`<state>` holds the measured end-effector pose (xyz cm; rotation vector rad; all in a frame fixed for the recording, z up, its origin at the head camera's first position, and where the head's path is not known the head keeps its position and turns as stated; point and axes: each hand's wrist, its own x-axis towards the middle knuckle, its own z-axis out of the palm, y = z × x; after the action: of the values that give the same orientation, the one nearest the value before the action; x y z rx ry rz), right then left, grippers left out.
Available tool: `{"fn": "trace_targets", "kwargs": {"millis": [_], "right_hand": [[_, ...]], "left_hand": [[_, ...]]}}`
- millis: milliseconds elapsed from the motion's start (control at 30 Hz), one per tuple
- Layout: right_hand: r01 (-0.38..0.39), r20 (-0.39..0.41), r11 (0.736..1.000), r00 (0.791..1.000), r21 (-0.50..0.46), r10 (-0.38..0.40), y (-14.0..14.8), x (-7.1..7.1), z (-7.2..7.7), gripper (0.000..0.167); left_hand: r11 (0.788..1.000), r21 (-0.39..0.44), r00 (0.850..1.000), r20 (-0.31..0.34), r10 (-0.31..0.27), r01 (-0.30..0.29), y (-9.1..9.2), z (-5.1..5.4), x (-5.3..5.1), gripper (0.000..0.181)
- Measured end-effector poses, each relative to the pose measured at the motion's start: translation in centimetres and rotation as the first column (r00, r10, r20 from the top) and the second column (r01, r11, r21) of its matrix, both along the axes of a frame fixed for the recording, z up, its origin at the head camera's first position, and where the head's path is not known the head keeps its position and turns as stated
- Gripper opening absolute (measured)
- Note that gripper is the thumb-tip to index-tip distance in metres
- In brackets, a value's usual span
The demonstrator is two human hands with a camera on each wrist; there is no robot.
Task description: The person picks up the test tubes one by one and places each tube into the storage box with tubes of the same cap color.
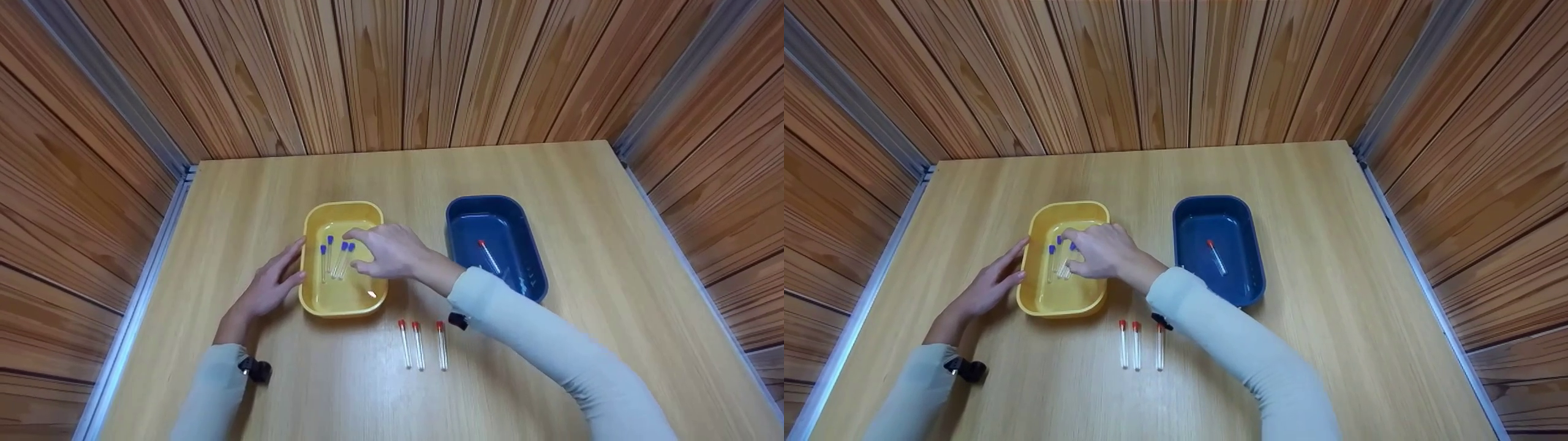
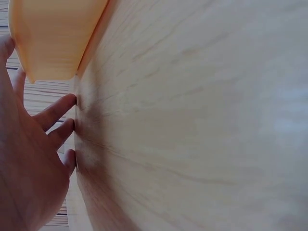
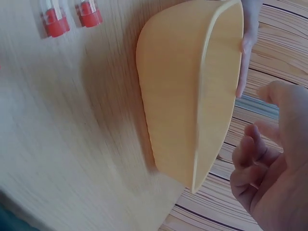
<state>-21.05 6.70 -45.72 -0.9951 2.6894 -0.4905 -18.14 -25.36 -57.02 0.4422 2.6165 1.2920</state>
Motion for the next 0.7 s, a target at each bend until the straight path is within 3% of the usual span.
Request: {"fn": "trace_targets", "kwargs": {"millis": [533,700], "right_hand": [[-0.013,0.046,0.995,0.999,-0.1,0.018,3.7,0.1,0.2,0.052],[-0.005,0.06,0.995,0.998,-0.101,0.011,4.3,0.4,0.2,0.051]], "left_hand": [[1.0,-0.001,0.998,0.061,0.006,-0.006,0.0,-0.1,-0.1,0.077],[1.0,-0.012,1.0,0.021,0.011,-0.011,0.0,-0.2,-0.1,0.076]]}}
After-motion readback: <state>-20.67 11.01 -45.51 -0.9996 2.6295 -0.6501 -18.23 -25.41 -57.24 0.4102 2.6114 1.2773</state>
